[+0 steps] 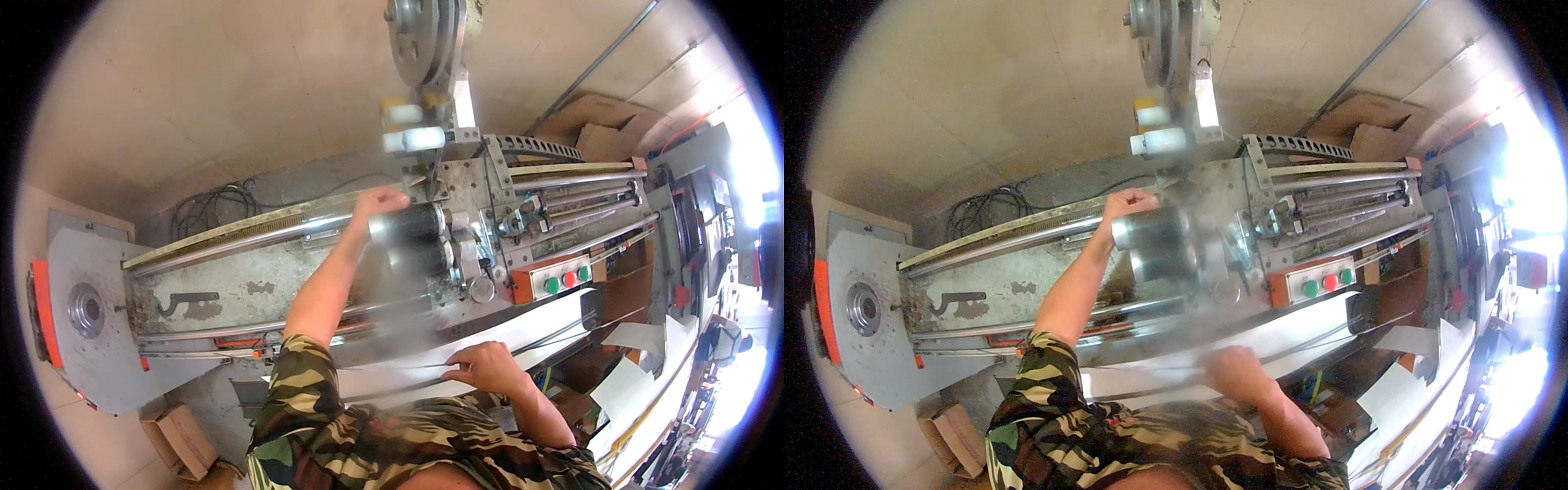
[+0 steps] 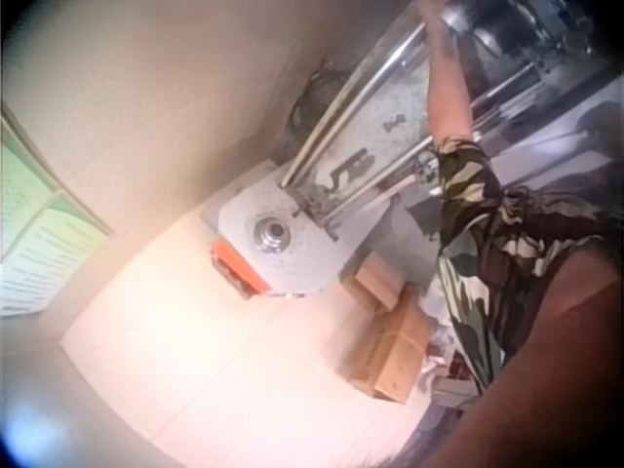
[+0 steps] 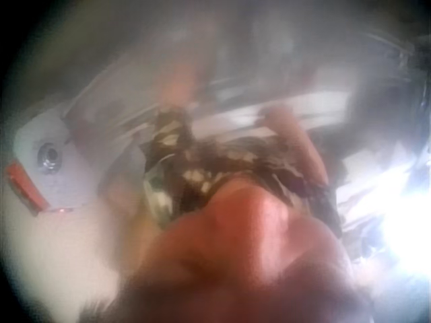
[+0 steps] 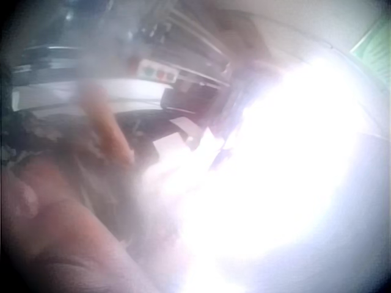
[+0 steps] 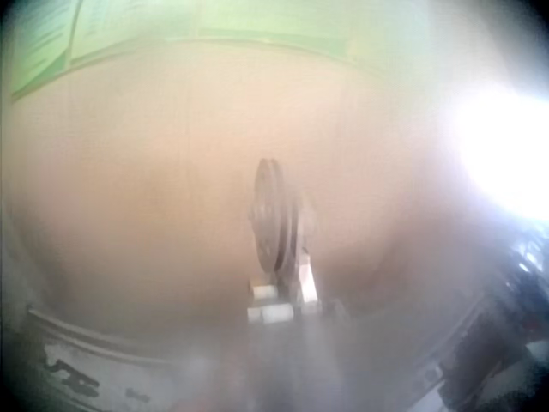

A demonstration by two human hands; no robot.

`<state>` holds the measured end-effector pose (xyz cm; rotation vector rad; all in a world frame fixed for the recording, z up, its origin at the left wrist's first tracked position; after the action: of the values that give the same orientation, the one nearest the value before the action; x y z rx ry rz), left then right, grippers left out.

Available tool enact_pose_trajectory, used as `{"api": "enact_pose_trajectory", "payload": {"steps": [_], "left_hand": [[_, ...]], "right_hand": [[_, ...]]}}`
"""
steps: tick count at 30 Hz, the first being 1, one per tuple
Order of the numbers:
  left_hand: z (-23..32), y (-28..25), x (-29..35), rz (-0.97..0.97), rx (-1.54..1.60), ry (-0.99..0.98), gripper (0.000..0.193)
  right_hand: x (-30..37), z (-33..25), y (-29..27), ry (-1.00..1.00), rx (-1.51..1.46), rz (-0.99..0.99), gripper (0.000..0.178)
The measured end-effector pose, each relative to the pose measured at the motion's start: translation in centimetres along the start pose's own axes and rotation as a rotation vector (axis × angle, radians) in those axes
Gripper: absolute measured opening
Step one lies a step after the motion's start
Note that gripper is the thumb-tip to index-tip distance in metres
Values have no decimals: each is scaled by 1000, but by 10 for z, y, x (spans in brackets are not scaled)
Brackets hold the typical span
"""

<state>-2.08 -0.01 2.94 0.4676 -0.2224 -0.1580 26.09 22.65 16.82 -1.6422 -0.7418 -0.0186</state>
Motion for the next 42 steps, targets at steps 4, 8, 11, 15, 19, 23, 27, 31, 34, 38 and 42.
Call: {"api": "enact_pose_trajectory", "payload": {"steps": [4, 8, 11, 15, 19, 23, 27, 31, 34, 38, 42], "left_hand": [[5, -5, -4, 99, -25, 13, 20], [-2, -12, -9, -33, -20, 45, 25], [4, -12, -4, -79, -163, 68, 35], [37, -23, 13, -9, -631, 186, 54], [79, -32, 39, 184, -1140, 338, 64], [123, -1, 48, 230, -710, 478, 69], [122, 36, 22, -19, -226, 403, 68], [118, 69, 8, -76, 19, 150, 50], [103, 57, -9, -64, -143, 43, 31], [95, 48, -9, -122, -181, 112, 20], [67, 24, -14, -72, -394, 68, 25]], "right_hand": [[2, -2, -3, 17, -30, 6, 33], [4, 2, 4, 4, 3, 3, 33], [4, 0, 3, -1, 16, 3, 33], [5, 2, 7, 11, -4, -16, 32], [6, -2, 4, -4, 22, 6, 32], [4, -6, 3, -42, 24, 35, 30], [4, -7, 2, -97, 11, 88, 28], [11, -4, 6, -83, -9, 87, 30], [15, -3, 7, -75, -13, 98, 31], [15, -1, 11, -51, -12, 78, 32], [12, 1, 17, -51, -55, 75, 33]]}}
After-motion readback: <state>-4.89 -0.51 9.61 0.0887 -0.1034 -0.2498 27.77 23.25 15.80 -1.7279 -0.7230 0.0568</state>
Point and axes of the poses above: each hand's wrist, its own x-axis away from the middle knuckle, its own y-axis out of the palm, z = x × y, the point moved 4 cm from there along -x, towards the middle knuckle, and after that the axes turned 14 degrees about x, right-handed, at the moved point
